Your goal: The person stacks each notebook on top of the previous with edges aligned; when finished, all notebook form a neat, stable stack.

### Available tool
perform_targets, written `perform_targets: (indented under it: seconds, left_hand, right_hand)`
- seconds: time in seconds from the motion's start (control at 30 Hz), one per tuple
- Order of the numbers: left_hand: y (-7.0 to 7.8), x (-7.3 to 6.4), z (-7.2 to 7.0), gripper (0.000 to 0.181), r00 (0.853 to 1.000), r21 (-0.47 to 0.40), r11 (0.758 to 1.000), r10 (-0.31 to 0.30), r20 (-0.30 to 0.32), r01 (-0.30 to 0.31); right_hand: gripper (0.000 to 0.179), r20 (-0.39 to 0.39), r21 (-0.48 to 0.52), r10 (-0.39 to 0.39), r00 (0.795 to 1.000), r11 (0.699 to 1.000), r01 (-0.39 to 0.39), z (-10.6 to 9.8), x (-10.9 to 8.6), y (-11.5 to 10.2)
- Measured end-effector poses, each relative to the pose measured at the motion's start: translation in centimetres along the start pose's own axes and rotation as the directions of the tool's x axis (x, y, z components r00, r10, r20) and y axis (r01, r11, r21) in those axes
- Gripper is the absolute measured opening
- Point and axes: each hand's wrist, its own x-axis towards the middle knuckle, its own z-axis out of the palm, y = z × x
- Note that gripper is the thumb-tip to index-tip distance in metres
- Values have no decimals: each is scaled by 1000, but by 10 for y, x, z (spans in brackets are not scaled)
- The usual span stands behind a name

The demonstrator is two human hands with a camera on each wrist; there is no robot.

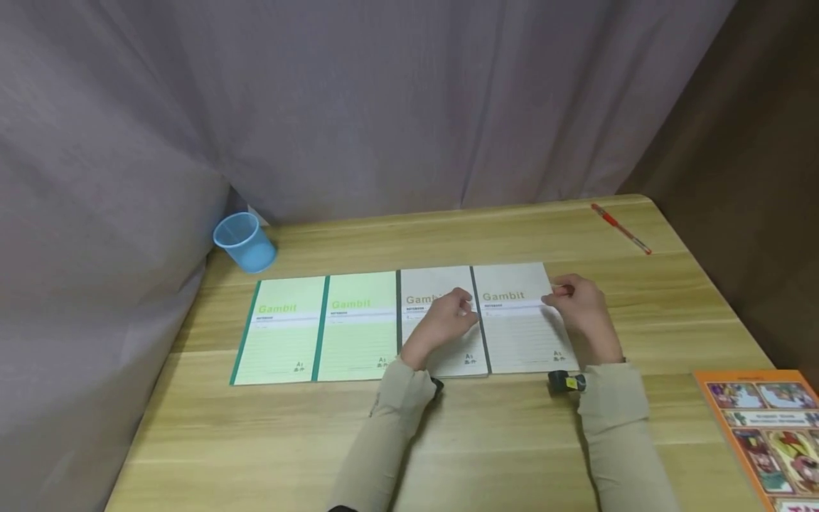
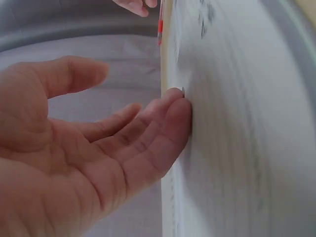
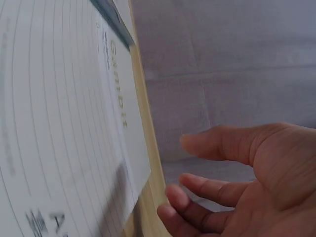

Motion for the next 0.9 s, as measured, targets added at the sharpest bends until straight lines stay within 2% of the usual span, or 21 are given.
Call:
perform_targets:
  seconds: [0.17,0.3,0.5,0.6,0.7,0.8,0.9]
  left_hand:
    - [4,0,9,45,999,-17,1000,24,43,-23]
    - [5,0,14,44,997,-30,999,40,67,-39]
    - [3,-2,19,45,996,-19,1000,26,83,-24]
    - [2,-2,21,47,995,-3,1000,21,98,-21]
    - [0,-1,21,48,993,8,1000,20,118,-21]
    - [-2,0,20,46,991,7,1000,28,132,-29]
    - [-4,2,16,46,990,-2,999,44,131,-44]
  right_hand:
    - [62,63,-4,66,996,998,-66,-8,-3,7]
    - [66,126,-39,139,982,990,-135,-11,-5,9]
    - [64,178,-39,203,963,979,-199,-8,-7,9]
    - [62,170,0,236,957,971,-239,-6,-9,11]
    - [60,174,96,268,948,953,-287,-4,-9,15]
    - [57,173,154,270,947,942,-297,-3,-6,19]
    - [52,176,159,259,950,944,-288,-3,0,19]
